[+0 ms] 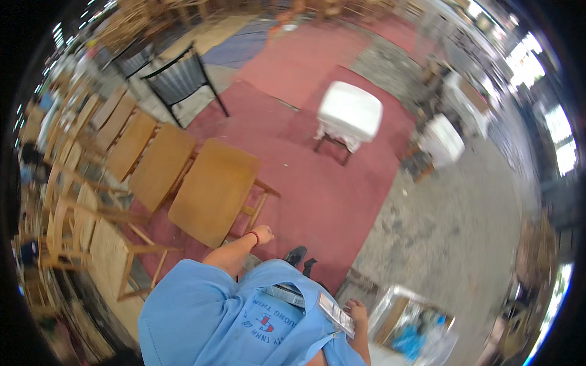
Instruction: The person repeatedly picks up wooden chairs from a pile, carries them across the workshop floor, and places them upright in a designated area. The person handles both light-colored and dark-colored chairs, moving them one at a time.
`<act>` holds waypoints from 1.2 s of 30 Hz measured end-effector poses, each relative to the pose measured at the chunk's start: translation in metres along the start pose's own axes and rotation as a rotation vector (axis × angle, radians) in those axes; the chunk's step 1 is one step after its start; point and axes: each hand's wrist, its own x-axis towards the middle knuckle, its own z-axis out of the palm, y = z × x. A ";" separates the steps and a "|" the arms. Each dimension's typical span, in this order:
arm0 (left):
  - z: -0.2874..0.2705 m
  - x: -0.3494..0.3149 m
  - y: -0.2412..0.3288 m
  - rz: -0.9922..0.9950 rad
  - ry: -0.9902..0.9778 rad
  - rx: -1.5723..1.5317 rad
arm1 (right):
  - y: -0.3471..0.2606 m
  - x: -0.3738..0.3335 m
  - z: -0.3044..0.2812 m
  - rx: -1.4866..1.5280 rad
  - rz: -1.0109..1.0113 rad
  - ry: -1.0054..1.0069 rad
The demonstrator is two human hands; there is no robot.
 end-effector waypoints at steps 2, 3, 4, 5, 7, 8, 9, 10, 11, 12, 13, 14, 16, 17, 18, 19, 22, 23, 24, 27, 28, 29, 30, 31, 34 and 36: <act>-0.006 0.004 0.004 -0.028 0.117 -0.073 | -0.045 0.047 0.007 -0.064 -0.029 -0.061; -0.012 0.009 0.007 -0.038 0.146 -0.126 | -0.066 0.068 0.008 -0.139 -0.066 -0.120; -0.017 0.009 0.010 -0.053 0.173 -0.172 | -0.085 0.086 0.008 -0.213 -0.101 -0.184; -0.023 0.011 0.012 -0.070 0.203 -0.217 | -0.105 0.109 0.010 -0.286 -0.135 -0.251; -0.035 0.016 0.019 -0.145 0.319 -0.310 | -0.142 0.146 0.000 -0.844 -0.303 -0.194; -0.041 0.019 0.019 -0.186 0.382 -0.356 | -0.162 0.167 -0.004 -0.929 -0.326 -0.205; -0.051 0.024 0.016 -0.206 0.392 -0.361 | -0.183 0.190 -0.009 -0.811 -0.252 -0.240; -0.063 0.032 0.014 -0.224 0.408 -0.376 | -0.206 0.213 -0.014 -0.665 -0.162 -0.259; -0.067 0.036 0.018 -0.242 0.425 -0.401 | -0.232 0.234 -0.019 -0.556 -0.084 -0.270; -0.068 0.034 0.022 -0.336 0.614 -0.540 | -0.260 0.253 -0.021 -0.502 -0.031 -0.272; -0.072 0.032 0.028 -0.361 0.638 -0.565 | -0.286 0.270 -0.022 -0.500 -0.005 -0.273; -0.077 0.033 0.033 -0.395 0.657 -0.596 | -0.314 0.287 -0.020 -0.503 0.018 -0.268; -0.082 0.034 0.047 -0.438 0.712 -0.684 | -0.373 0.325 -0.013 -0.544 0.047 -0.262; -0.083 0.036 0.054 -0.448 0.713 -0.723 | -0.402 0.344 -0.005 -0.576 0.045 -0.263; -0.087 0.038 0.060 -0.459 0.696 -0.759 | -0.430 0.363 0.004 -0.601 0.043 -0.262; -0.091 0.040 0.067 -0.466 0.662 -0.807 | -0.459 0.380 0.015 -0.628 0.035 -0.260; -0.106 0.043 0.077 -0.509 0.460 -0.928 | -0.543 0.420 0.067 -0.707 -0.032 -0.285; -0.112 0.053 0.085 -0.556 0.338 -1.107 | -0.567 0.430 0.089 -0.733 -0.072 -0.310; -0.121 0.064 0.092 -0.510 0.345 -1.158 | -0.591 0.438 0.118 -0.752 -0.112 -0.341; -0.147 0.080 0.089 -0.440 0.344 -1.323 | -0.648 0.449 0.212 -0.787 -0.242 -0.472; -0.159 0.082 0.086 -0.424 0.315 -1.342 | -0.661 0.449 0.233 -0.825 -0.228 -0.514; -0.171 0.082 0.086 -0.589 0.138 -1.479 | -0.672 0.449 0.248 -0.845 -0.196 -0.550; -0.184 0.077 0.081 -0.566 0.073 -1.480 | -0.682 0.449 0.260 -0.943 -0.158 -0.522; -0.199 0.071 0.077 -0.518 0.034 -1.453 | -0.691 0.449 0.271 -1.020 -0.139 -0.506; -0.263 0.065 0.056 -0.458 -0.112 -1.323 | -0.712 0.454 0.271 -0.891 0.029 -0.433; -0.321 0.085 0.043 -0.446 -0.182 -1.204 | -0.722 0.460 0.264 -0.895 0.052 -0.354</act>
